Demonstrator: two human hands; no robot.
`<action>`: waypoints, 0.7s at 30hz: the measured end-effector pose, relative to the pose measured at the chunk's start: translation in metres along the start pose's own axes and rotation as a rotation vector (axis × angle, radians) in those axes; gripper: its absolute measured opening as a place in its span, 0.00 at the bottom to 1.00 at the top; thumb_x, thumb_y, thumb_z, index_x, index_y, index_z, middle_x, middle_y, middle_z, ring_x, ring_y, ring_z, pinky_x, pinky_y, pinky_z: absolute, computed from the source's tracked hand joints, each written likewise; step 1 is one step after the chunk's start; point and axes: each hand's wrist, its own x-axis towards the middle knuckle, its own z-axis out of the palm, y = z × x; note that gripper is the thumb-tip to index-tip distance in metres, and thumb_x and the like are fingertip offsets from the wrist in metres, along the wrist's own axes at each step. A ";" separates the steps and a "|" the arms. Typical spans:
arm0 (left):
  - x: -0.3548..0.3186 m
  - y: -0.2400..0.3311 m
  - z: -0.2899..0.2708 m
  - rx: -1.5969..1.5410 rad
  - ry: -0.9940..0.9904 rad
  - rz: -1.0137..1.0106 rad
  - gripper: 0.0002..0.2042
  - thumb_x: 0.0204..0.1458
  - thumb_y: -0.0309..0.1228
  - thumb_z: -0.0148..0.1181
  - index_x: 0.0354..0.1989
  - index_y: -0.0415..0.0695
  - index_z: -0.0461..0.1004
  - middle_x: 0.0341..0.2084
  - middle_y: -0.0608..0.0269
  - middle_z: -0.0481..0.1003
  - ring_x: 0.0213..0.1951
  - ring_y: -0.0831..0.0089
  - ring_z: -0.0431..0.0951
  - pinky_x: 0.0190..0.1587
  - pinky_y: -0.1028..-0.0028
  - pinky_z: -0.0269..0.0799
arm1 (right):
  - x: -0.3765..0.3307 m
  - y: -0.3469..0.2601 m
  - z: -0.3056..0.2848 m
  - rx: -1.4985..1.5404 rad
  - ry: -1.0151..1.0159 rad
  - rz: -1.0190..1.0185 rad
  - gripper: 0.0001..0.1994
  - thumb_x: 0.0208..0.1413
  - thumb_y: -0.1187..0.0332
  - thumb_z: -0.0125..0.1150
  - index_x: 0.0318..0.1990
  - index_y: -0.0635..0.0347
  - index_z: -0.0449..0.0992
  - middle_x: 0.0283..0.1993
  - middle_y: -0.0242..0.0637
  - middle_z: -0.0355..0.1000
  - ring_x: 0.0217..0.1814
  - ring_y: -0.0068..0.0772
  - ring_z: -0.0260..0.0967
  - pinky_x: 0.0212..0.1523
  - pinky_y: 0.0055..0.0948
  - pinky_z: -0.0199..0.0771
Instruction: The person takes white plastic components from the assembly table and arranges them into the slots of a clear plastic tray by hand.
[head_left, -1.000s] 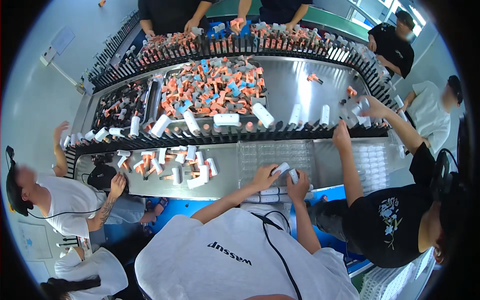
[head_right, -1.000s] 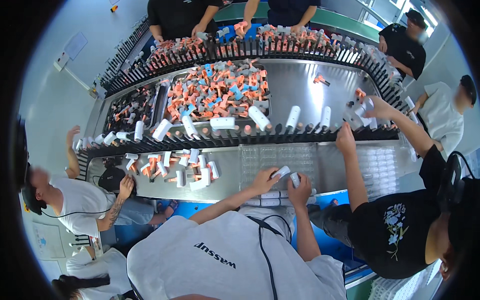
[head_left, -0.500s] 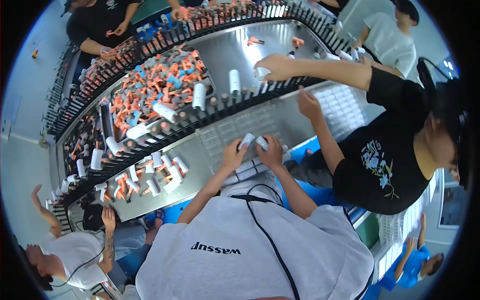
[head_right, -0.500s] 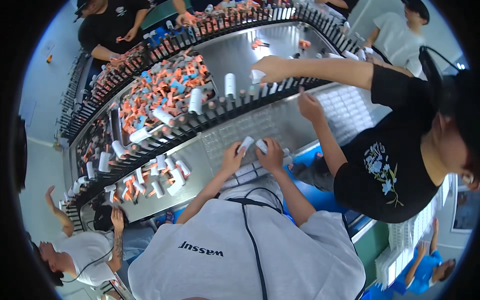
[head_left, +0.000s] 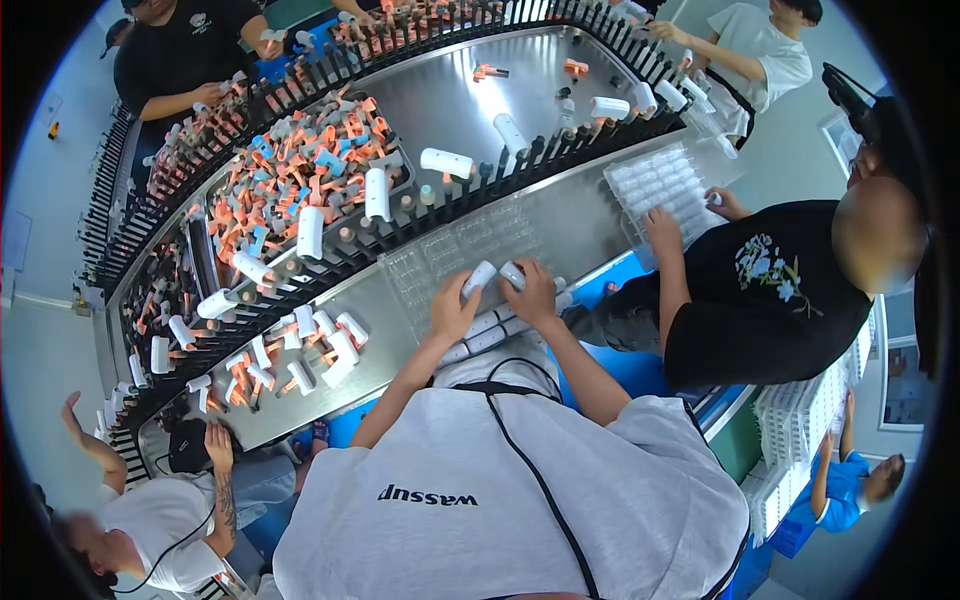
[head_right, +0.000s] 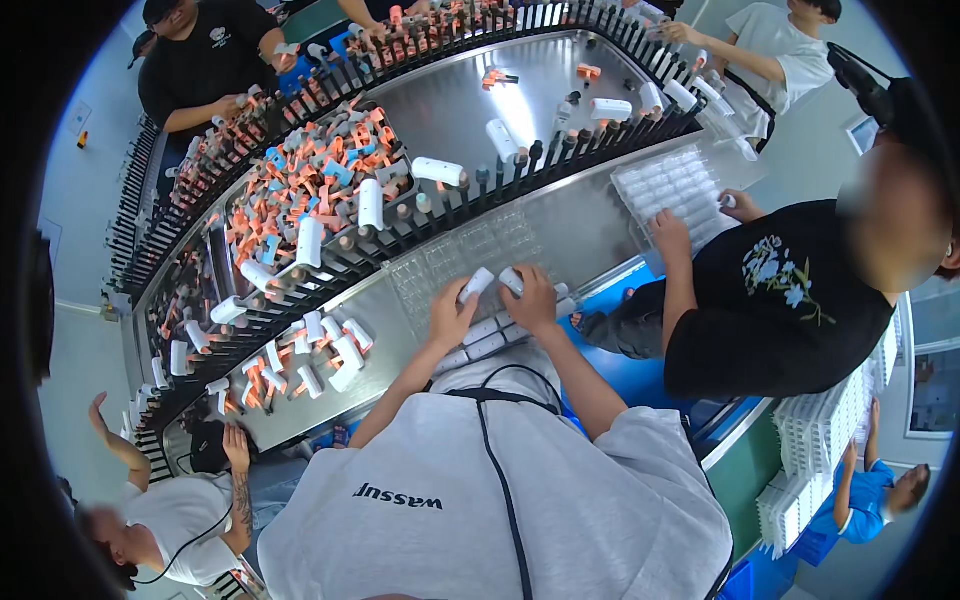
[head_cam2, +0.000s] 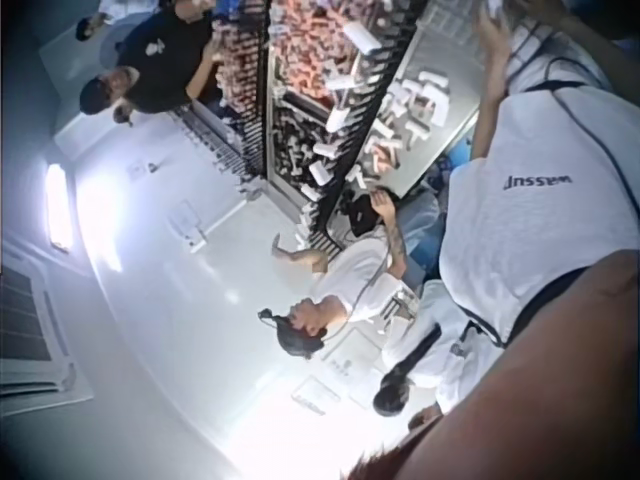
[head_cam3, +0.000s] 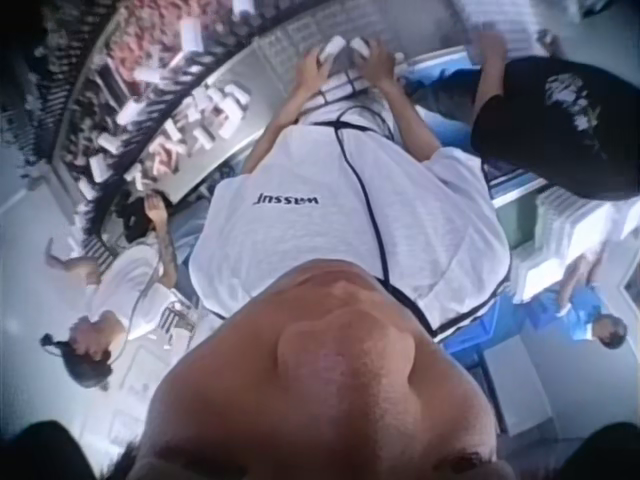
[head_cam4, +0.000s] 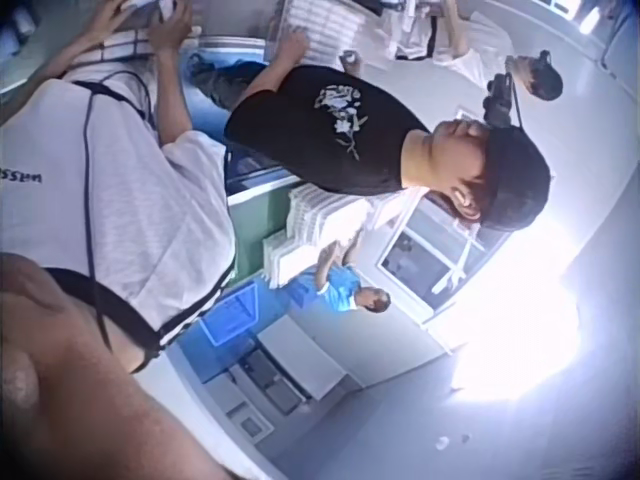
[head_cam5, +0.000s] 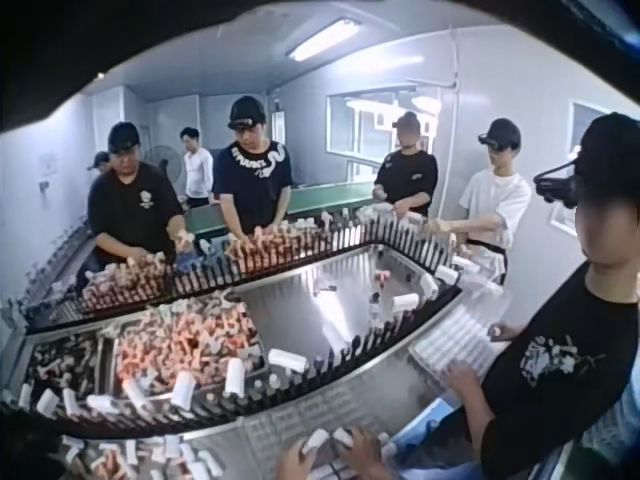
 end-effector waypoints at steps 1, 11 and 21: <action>0.001 0.000 -0.002 -0.009 -0.046 -0.129 0.17 0.58 0.36 0.66 0.51 0.39 0.77 0.38 0.47 0.80 0.36 0.53 0.82 0.37 0.61 0.76 | -0.002 -0.002 0.001 0.006 -0.001 0.001 0.20 0.49 0.63 0.72 0.48 0.60 0.77 0.45 0.47 0.77 0.49 0.55 0.76 0.49 0.48 0.76; 0.130 0.124 -0.034 0.056 0.160 0.228 0.23 0.59 0.25 0.59 0.63 0.38 0.69 0.49 0.41 0.78 0.43 0.42 0.81 0.45 0.52 0.77 | -0.005 0.000 0.008 -0.032 0.016 -0.003 0.20 0.51 0.61 0.72 0.48 0.60 0.77 0.45 0.48 0.76 0.48 0.56 0.75 0.47 0.48 0.76; 0.211 0.138 -0.054 0.536 0.040 0.093 0.25 0.58 0.29 0.60 0.66 0.45 0.69 0.38 0.41 0.79 0.37 0.41 0.83 0.40 0.48 0.80 | -0.010 -0.013 0.001 -0.037 -0.007 0.007 0.21 0.53 0.59 0.72 0.49 0.61 0.77 0.46 0.49 0.76 0.48 0.57 0.75 0.48 0.49 0.75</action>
